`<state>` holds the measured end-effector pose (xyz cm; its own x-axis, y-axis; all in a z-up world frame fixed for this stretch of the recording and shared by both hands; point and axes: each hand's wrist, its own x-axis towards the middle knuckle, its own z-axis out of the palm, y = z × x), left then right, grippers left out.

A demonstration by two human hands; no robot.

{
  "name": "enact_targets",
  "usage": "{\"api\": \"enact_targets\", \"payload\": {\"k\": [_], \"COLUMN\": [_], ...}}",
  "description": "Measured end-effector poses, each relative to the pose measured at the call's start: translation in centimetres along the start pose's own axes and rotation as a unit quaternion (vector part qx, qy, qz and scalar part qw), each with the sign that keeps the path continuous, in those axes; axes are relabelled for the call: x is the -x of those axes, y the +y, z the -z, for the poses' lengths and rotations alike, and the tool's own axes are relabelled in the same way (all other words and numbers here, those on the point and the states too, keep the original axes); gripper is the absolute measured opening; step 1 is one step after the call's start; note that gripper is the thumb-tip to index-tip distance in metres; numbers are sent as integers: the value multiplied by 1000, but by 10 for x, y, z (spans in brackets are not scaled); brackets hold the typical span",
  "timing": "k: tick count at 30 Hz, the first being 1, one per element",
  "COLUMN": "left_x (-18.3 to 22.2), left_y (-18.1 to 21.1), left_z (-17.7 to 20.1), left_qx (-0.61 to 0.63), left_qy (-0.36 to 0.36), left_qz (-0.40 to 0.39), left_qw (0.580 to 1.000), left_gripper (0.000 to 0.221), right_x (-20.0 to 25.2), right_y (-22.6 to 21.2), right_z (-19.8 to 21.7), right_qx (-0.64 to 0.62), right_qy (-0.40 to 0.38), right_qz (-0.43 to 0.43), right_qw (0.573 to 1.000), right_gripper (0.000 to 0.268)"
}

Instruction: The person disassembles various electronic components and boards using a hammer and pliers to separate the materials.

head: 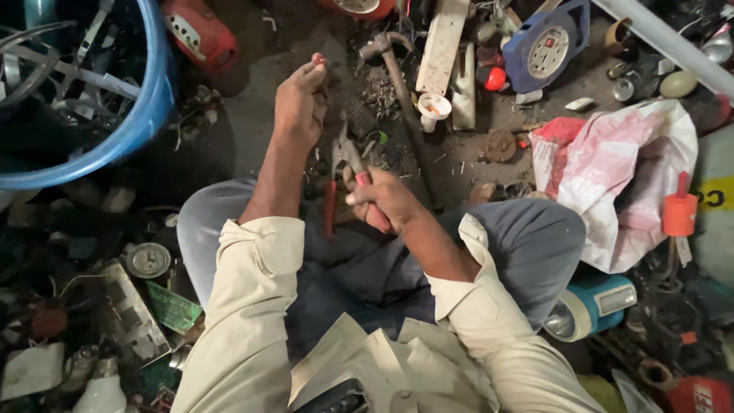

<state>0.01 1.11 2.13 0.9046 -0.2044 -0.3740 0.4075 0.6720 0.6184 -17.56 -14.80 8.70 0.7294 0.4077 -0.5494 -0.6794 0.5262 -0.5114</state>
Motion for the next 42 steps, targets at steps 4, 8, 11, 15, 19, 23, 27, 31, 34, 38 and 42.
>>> {"api": "enact_targets", "payload": {"k": [4,8,11,15,19,23,27,31,34,38,42], "left_x": [7,22,30,34,30,26,17,16,4,-22,-15], "left_y": [-4,4,9,5,-4,-10,-22,-5,12,-1,0], "left_z": [-13,-29,-37,-37,-35,-30,-23,-19,-6,33,55], "left_qx": [10,-80,-145,-154,-56,-96,-175,-37,2,-75,-480], "left_qy": [-24,14,23,-6,-25,-17,-33,-23,154,150,203], "left_qz": [14,26,38,48,30,34,-6,-52,-14,-244,-249], "left_qw": [1000,996,989,987,998,995,984,998,988,955,816], "left_gripper": [29,31,30,26,24,25,26,29,23,16,12], "right_x": [-14,-14,-15,-20,-23,-22,-26,-24,-21,-20,-28], "right_y": [-8,-13,-13,-13,-10,-2,11,20,10,-42,-42], "right_z": [9,8,9,16,11,6,-3,2,13,49,63], "right_qx": [10,-8,2,-41,-102,-150,69,333,137,363,649], "right_qy": [4,-19,12,-7,86,-48,185,219,119,352,457], "right_qz": [-24,-13,-6,9,8,80,43,70,66,84,149], "right_qw": [1000,1000,1000,999,991,984,979,914,981,859,590], "right_gripper": [40,39,39,34,19,19,35,40,29,37,43]}}
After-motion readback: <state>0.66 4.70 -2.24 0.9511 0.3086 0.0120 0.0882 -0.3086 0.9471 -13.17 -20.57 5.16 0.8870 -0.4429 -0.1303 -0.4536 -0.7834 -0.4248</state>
